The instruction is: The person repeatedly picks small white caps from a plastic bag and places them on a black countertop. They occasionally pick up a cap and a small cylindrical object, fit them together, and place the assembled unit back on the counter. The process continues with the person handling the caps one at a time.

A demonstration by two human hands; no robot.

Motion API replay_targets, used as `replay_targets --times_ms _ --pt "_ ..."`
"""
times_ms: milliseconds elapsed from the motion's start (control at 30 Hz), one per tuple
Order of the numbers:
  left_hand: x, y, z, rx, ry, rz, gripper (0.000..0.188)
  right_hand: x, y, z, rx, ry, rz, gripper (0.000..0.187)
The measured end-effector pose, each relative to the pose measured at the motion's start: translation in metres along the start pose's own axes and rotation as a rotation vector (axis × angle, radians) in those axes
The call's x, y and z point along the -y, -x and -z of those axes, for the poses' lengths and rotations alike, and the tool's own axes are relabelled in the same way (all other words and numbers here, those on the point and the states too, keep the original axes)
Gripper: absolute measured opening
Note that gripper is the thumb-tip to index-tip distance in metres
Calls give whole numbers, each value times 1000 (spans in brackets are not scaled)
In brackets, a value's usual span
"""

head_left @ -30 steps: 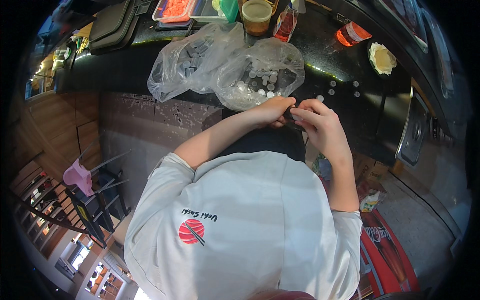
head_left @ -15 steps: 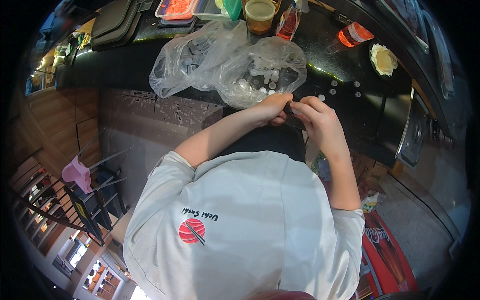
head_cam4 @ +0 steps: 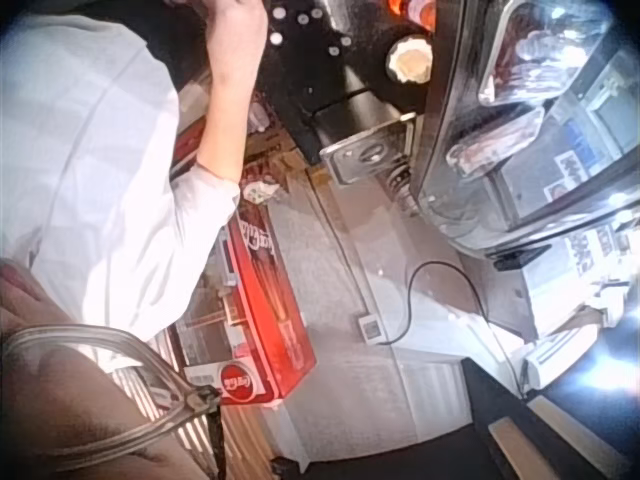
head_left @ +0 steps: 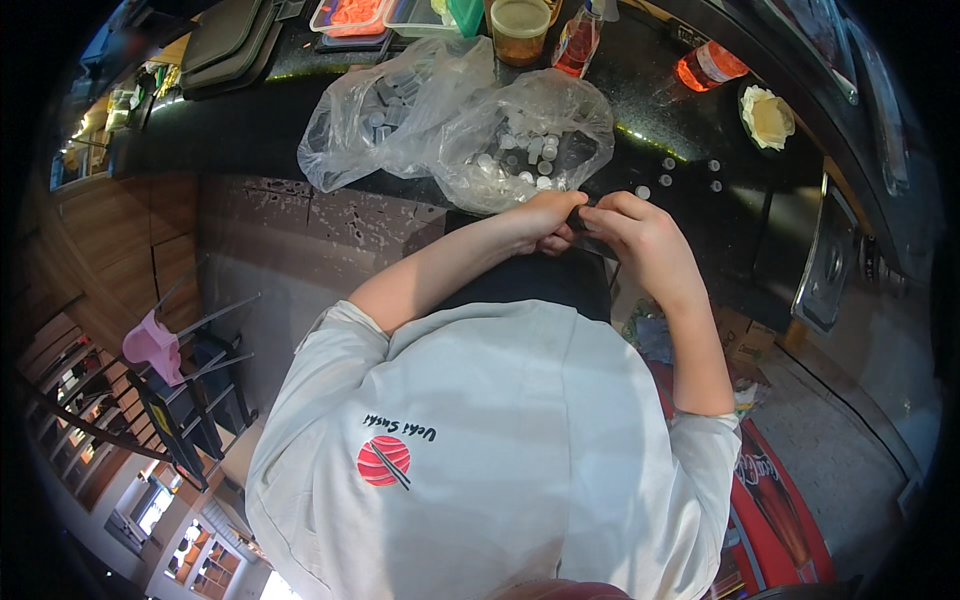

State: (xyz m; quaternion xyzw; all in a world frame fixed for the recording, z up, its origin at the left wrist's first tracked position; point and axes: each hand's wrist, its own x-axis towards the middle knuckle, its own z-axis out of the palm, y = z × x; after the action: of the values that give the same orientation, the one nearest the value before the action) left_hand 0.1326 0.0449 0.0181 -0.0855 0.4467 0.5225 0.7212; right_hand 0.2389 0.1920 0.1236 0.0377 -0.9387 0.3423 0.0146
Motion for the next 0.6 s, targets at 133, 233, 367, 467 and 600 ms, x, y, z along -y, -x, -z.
replay_targets --times_ms 133,233,367,467,600 --pt "0 1 -3 -48 22 -16 37 -3 -1 -6 92 163 -195 29" --pt "4 -6 3 19 -9 -17 35 -2 -1 -9 91 231 -260 33" --pt "1 0 -1 -54 -7 -42 34 -1 -2 -5 -41 47 -23 31" --pt "1 2 -7 -97 51 -32 33 -5 2 -13 -38 99 -42 29" --pt "7 -13 5 -67 13 -101 32 -12 6 -40 44 270 -384 28"
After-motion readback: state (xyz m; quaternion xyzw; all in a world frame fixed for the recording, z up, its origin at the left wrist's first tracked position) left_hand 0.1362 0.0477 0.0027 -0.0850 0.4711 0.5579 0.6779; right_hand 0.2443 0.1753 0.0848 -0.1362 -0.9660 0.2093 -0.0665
